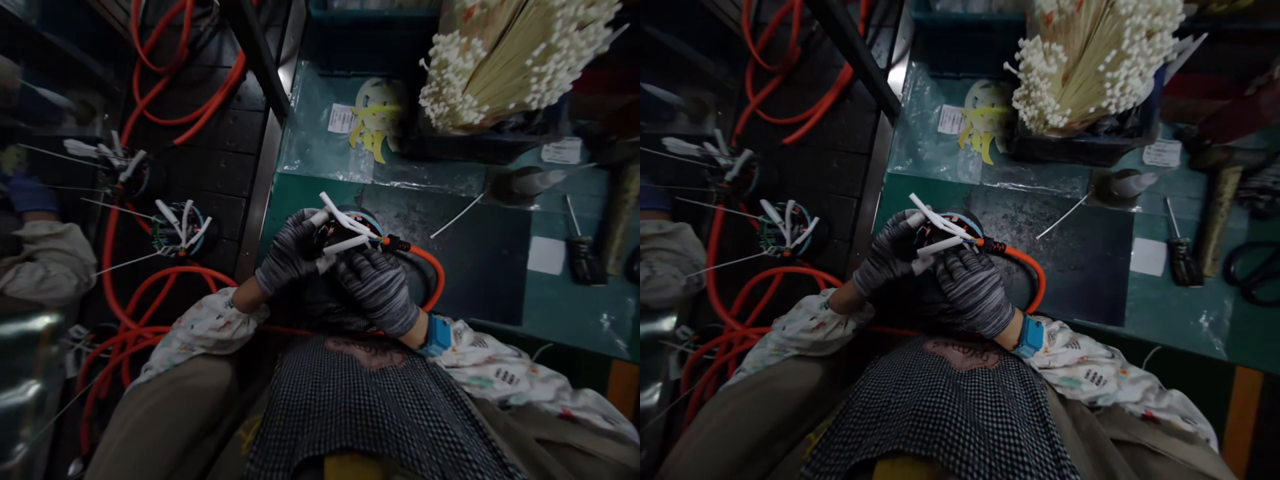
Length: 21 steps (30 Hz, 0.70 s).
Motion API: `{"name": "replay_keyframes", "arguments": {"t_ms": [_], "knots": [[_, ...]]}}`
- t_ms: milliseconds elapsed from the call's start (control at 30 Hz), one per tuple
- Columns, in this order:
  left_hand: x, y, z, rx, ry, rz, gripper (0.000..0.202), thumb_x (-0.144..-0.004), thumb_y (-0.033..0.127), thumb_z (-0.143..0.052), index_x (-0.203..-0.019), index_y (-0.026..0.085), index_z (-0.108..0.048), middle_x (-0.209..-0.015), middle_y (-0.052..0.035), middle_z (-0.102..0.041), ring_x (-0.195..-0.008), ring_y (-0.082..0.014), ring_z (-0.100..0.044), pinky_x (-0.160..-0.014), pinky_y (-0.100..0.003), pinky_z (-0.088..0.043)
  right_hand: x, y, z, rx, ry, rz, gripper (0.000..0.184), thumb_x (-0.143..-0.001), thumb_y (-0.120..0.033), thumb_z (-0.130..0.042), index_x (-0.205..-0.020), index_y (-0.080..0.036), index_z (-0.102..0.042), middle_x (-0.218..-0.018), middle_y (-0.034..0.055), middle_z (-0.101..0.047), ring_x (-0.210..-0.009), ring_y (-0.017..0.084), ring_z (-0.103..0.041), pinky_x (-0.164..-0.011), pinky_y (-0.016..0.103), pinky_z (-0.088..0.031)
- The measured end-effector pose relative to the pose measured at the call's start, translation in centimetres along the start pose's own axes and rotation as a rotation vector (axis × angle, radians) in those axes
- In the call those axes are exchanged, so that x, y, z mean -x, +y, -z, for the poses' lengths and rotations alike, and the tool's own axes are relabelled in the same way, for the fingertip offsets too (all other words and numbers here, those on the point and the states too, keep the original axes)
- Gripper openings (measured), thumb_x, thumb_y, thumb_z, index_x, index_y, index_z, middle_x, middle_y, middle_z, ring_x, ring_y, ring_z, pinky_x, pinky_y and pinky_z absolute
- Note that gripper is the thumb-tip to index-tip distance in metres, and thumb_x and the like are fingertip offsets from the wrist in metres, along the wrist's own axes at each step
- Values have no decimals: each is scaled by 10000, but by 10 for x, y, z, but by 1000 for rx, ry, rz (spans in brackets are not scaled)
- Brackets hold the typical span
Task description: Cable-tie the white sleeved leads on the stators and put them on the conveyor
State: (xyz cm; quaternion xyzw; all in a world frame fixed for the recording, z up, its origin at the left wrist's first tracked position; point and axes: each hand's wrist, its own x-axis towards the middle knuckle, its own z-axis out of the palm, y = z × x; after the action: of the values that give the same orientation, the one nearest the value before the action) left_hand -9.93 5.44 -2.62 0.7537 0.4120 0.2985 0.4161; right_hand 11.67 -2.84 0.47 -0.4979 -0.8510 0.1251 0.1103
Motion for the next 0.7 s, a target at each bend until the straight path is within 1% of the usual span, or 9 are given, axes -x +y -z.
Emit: {"name": "replay_keyframes", "arguments": {"t_ms": [67,167,267,367,400,467,567,633,700], "knots": [[4,1,0,3,-23,-78,951,-835,601,-879,-1655,307,-498,-1545,-132,-579,-1474,-362,-543,-1285,-559,-465,-2,-2,-2,6,22,-23,343,-1053,-201,-606,-1334,-185,-803,-1252,182,-815,-1210,350,-709,-1026,547,-620],[11,3,-2,11,-27,-157,904,-952,583,-769,-1722,349,-358,-1636,-127,-467,-1534,-354,-470,-1309,-560,-426,0,-1,-7,28,80,32,323,-1063,-179,-576,-1274,-177,-821,-1254,164,-819,-1199,327,-716,-1043,523,-622],[18,2,-9,-24,-17,-128,895,-998,540,-708,-1746,360,-252,-1678,-131,-405,-1545,-359,-444,-1318,-572,-407,13,10,-6,31,132,113,346,-1063,-119,-559,-1282,-197,-814,-1253,130,-825,-1169,284,-720,-1030,458,-627],[22,3,-20,-45,8,-104,900,-1014,510,-650,-1754,357,-161,-1710,-145,-348,-1578,-374,-400,-1330,-580,-391,31,25,3,38,222,181,388,-1066,-125,-592,-1346,-313,-785,-1294,59,-812,-1188,250,-705,-1073,421,-606],[22,5,-24,-50,23,-113,890,-1022,492,-623,-1755,355,-139,-1717,-148,-332,-1589,-377,-385,-1334,-584,-387,35,30,7,51,253,155,386,-1065,-153,-620,-1354,-356,-775,-1326,41,-797,-1237,257,-690,-1119,435,-585],[22,12,-32,-74,55,-138,876,-1024,448,-586,-1757,336,-120,-1721,-155,-313,-1603,-388,-359,-1346,-593,-373,38,38,10,83,295,21,360,-1057,-234,-679,-1367,-398,-759,-1399,39,-756,-1365,301,-633,-1207,497,-529],[17,30,-42,-136,69,-136,886,-994,351,-574,-1758,307,-128,-1720,-158,-309,-1610,-404,-351,-1362,-591,-360,33,47,5,82,320,-202,423,-1054,-398,-702,-1472,-334,-687,-1516,109,-674,-1506,380,-523,-1260,601,-467],[13,41,-45,-172,58,-138,913,-968,292,-564,-1759,327,-109,-1717,-143,-319,-1612,-398,-359,-1366,-602,-357,29,53,-2,38,320,-244,594,-1049,-511,-685,-1583,-273,-583,-1590,159,-608,-1561,412,-457,-1262,645,-446],[9,48,-47,-194,33,-166,939,-955,270,-559,-1759,345,-80,-1721,-132,-334,-1618,-395,-360,-1369,-634,-343,28,61,-7,0,294,-223,707,-1032,-584,-679,-1632,-244,-524,-1649,188,-541,-1593,433,-407,-1261,669,-428]]}}
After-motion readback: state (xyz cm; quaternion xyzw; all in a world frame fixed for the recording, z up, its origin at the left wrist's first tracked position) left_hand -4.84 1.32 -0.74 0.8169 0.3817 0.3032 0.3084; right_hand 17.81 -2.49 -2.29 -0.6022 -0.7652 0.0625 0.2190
